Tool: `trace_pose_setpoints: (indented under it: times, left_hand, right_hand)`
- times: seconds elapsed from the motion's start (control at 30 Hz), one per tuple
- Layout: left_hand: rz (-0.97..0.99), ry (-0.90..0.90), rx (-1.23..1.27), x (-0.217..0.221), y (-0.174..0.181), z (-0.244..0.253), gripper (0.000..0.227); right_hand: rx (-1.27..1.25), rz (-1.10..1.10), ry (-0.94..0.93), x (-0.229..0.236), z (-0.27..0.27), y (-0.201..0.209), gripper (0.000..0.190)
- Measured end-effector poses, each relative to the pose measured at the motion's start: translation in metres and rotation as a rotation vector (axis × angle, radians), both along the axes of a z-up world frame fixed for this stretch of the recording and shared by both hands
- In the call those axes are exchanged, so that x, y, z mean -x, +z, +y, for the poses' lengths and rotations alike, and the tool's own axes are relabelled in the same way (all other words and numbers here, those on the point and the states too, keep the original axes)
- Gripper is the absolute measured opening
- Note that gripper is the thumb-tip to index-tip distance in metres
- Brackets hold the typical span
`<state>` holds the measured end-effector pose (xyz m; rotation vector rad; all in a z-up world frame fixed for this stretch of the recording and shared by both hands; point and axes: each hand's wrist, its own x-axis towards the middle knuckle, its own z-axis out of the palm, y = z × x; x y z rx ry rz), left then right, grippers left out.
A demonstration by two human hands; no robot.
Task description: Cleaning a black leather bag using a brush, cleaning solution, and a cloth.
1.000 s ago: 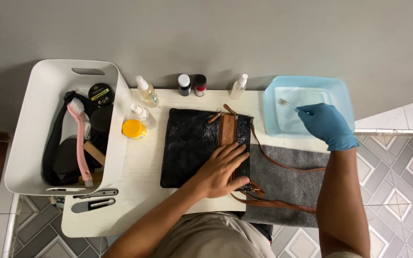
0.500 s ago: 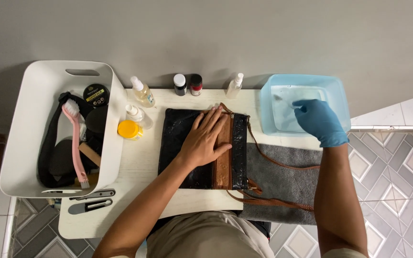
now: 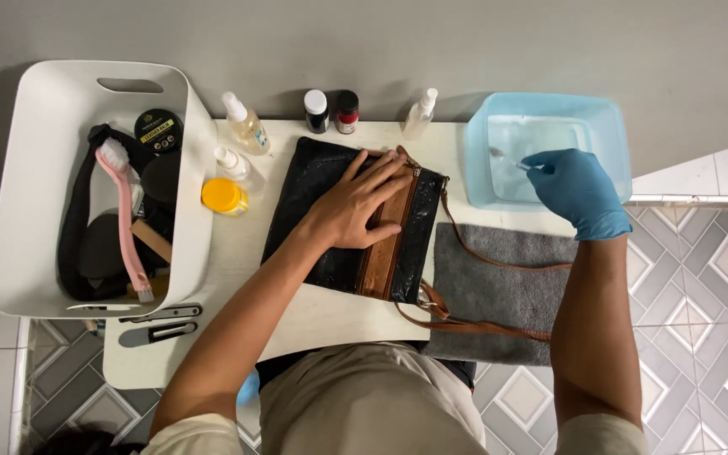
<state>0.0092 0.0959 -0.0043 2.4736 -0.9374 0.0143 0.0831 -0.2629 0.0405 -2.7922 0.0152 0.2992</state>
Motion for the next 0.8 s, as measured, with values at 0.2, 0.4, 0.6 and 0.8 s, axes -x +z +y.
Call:
trace_pose_setpoints:
  times: [0.2, 0.4, 0.6, 0.8]
  left_hand:
    - [-0.165, -0.012, -0.004, 0.031, 0.011, -0.017, 0.041]
    - [-0.021, -0.016, 0.078, 0.114, 0.010, -0.044, 0.072]
    - [-0.162, 0.069, 0.198, 0.138, -0.015, -0.039, 0.040]
    - [-0.031, 0.042, 0.307, 0.143, 0.008, -0.001, 0.037]
  right_hand:
    - [-0.108, -0.462, 0.079, -0.004, -0.019, -0.022, 0.028]
    - [-0.030, -0.074, -0.052, -0.005, 0.002, -0.015, 0.030]
    - [-0.052, -0.218, -0.008, -0.013, -0.012, -0.027, 0.027]
    - [-0.015, 0.014, -0.057, -0.015, -0.011, -0.026, 0.022]
